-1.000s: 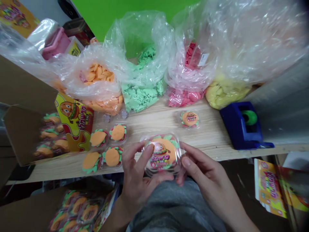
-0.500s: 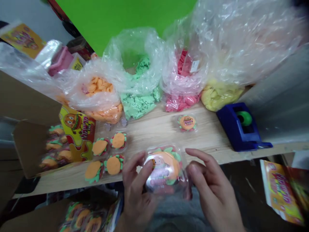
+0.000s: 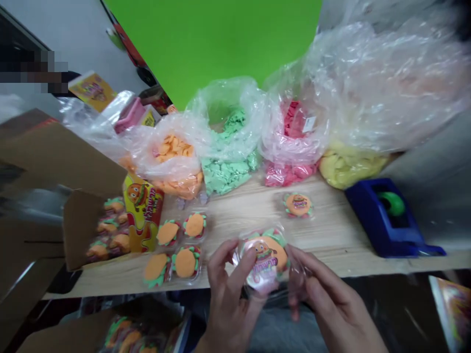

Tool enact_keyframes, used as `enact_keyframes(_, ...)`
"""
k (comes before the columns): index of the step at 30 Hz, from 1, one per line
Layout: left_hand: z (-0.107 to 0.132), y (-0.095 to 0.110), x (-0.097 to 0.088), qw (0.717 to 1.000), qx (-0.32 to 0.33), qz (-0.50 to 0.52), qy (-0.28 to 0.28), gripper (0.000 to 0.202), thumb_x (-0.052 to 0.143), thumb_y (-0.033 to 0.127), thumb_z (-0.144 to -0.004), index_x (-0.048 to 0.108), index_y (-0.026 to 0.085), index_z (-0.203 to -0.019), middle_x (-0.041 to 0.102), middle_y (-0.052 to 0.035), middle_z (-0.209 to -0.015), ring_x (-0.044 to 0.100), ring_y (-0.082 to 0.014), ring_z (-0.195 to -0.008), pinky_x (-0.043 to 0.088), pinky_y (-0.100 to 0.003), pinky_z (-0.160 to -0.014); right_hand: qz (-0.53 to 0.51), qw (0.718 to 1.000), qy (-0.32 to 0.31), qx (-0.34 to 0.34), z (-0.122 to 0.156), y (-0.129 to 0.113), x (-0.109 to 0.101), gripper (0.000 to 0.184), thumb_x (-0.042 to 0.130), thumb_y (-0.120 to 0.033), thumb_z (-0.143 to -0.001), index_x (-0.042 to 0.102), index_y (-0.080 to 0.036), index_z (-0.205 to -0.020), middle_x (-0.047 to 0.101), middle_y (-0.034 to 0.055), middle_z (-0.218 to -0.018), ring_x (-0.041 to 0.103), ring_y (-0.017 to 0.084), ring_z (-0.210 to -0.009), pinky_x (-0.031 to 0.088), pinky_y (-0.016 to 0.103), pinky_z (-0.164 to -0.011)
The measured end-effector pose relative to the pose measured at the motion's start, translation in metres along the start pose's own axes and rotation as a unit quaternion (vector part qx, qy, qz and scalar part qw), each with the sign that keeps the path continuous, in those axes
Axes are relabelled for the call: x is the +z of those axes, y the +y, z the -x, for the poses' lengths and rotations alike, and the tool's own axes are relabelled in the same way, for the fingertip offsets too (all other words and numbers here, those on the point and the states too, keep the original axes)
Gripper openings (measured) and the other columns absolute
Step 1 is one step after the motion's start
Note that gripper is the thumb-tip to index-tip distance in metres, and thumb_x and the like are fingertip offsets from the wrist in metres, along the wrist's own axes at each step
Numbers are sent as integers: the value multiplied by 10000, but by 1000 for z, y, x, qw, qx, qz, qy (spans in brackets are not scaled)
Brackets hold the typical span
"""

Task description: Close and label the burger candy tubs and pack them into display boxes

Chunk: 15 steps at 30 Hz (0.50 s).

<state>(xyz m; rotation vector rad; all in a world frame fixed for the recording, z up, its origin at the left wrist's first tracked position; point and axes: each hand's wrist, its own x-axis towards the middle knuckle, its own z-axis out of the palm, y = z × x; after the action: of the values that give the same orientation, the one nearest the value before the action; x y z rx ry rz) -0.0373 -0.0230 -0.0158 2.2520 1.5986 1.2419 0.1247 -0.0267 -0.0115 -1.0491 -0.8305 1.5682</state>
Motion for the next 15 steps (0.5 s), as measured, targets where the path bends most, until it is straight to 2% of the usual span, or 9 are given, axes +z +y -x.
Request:
enact_keyframes(3, -4, 3, 0, 1000, 14, 11, -5, 642, 620, 93, -780, 368, 341, -1316, 358, -70, -1271, 462, -178, -1039, 475, -276, -806, -47, 997, 53, 7, 2, -1, 5, 216, 574, -350, -832, 673, -333, -1023, 602, 1, -780, 542, 73, -529, 491, 185, -492)
enact_keyframes(5, -6, 4, -3, 999, 23, 15, -18, 685, 608, 45, -774, 349, 350, -1330, 323, -70, -1322, 438, -175, -1080, 460, -266, -815, -67, 995, 72, 0, 3, -2, 7, 151, 584, -314, -832, 670, -304, -955, 602, -11, -748, 538, 64, -521, 489, 174, -492)
enact_keyframes(10, -7, 4, -19, 993, 68, 17, -97, 820, 581, -46, -736, 258, 334, -1388, 222, -87, -1445, 321, -238, -1261, 385, -345, -928, -91, 993, 78, 14, 5, -7, 10, 42, 586, -273, -836, 597, -247, -866, 570, -38, -662, 556, 66, -523, 484, 170, -499)
enact_keyframes(12, -6, 5, -25, 990, 60, 23, -127, 830, 551, -58, -728, 237, 315, -1400, 192, -93, -1472, 293, -256, -1292, 366, -376, -953, -103, 992, 75, 24, 5, -8, 10, 55, 579, -282, -842, 580, -237, -874, 571, -44, -648, 549, 55, -494, 468, 160, -485)
enact_keyframes(15, -5, 7, -30, 989, 49, 40, -137, 825, 510, -63, -708, 237, 280, -1407, 176, -86, -1492, 265, -262, -1316, 340, -397, -985, -127, 988, 72, 43, 5, -9, 10, 82, 575, -286, -847, 557, -249, -919, 570, -60, -624, 538, 44, -456, 451, 151, -469)
